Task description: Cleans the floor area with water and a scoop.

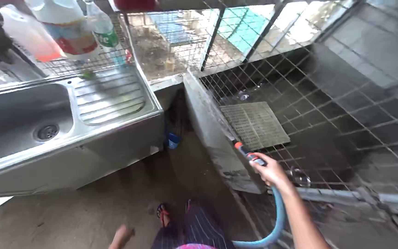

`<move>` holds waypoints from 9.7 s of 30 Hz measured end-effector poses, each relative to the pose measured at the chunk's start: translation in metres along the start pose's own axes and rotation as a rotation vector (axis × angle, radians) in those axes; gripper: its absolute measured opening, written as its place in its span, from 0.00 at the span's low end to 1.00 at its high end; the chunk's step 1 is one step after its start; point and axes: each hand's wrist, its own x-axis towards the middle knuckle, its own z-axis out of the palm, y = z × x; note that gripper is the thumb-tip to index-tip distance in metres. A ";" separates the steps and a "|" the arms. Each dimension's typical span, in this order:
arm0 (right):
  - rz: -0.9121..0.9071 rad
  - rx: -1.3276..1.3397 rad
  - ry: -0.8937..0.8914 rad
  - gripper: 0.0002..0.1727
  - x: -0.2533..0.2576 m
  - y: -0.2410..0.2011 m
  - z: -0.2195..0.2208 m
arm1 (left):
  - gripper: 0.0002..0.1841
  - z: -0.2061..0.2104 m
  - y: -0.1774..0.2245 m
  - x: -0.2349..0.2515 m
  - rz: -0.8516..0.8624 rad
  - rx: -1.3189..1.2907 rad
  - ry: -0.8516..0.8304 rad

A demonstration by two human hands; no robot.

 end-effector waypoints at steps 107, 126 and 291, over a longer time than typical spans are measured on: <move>0.174 0.020 -0.584 0.36 0.218 0.119 0.114 | 0.23 -0.057 0.626 0.183 0.590 0.047 0.568; 0.235 0.093 -0.313 0.35 0.063 0.141 0.191 | 0.25 -0.070 0.564 0.083 0.841 0.024 0.732; 0.259 0.115 -0.322 0.33 0.076 0.170 0.184 | 0.29 -0.016 0.465 0.158 0.709 -0.323 0.578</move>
